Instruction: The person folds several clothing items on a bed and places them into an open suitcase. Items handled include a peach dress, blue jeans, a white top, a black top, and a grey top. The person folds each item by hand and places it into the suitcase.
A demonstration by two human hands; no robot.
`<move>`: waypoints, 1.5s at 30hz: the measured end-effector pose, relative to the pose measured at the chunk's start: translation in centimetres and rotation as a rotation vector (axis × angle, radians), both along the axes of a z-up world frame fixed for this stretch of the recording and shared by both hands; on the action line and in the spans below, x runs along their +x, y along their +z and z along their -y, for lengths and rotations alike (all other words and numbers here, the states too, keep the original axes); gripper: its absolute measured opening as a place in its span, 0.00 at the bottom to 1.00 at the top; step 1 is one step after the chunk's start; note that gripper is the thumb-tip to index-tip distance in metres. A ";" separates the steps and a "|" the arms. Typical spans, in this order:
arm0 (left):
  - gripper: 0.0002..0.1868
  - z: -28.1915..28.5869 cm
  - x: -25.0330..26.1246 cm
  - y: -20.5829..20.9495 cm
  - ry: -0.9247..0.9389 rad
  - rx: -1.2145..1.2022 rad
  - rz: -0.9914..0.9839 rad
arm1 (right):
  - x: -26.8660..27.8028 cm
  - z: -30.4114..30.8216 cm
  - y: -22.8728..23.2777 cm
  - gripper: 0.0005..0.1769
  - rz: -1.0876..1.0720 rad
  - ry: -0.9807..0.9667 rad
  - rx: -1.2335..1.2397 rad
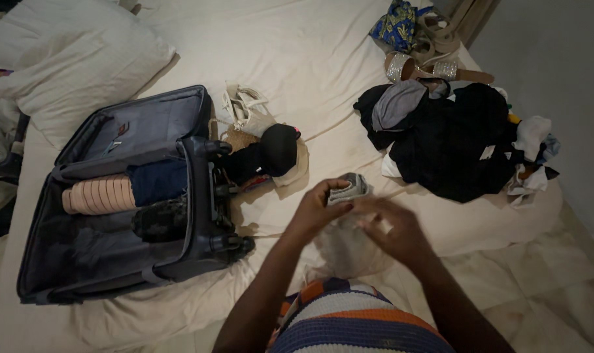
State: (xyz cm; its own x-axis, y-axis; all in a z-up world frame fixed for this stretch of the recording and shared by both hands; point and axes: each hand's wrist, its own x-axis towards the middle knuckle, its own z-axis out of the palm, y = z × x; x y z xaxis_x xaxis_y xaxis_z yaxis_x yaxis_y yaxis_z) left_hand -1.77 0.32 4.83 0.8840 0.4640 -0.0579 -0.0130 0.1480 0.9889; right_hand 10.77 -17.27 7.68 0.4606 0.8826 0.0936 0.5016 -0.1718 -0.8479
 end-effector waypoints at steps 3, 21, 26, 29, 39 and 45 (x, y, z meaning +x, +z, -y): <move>0.22 -0.6 -1.0 2.2 -0.116 0.128 0.041 | 2.2 -0.4 1.1 0.34 0.521 0.110 0.329; 0.09 -4.5 -5.7 7.4 0.211 0.718 0.076 | 6.4 0.4 1.5 0.27 0.219 0.025 0.001; 0.20 -3.1 -3.5 5.7 0.221 0.895 0.225 | 5.0 0.6 4.7 0.25 0.391 0.189 0.180; 0.17 -1.1 -1.6 4.8 0.190 0.957 0.190 | 4.3 0.3 6.0 0.22 0.452 0.084 0.140; 0.40 7.6 0.8 4.9 0.216 0.765 0.112 | 3.2 -0.3 5.0 0.17 0.739 -0.318 -0.009; 0.18 3.9 1.5 4.1 0.225 0.819 -0.013 | 4.8 1.0 2.8 0.26 0.807 -0.237 -0.270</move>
State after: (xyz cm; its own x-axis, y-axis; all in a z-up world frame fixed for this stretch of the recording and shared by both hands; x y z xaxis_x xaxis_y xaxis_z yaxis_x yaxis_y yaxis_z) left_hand -0.32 -3.58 8.90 0.7672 0.5282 0.3638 0.0555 -0.6197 0.7829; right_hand 15.62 -18.30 10.51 0.5181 0.8111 0.2713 0.8553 -0.4908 -0.1660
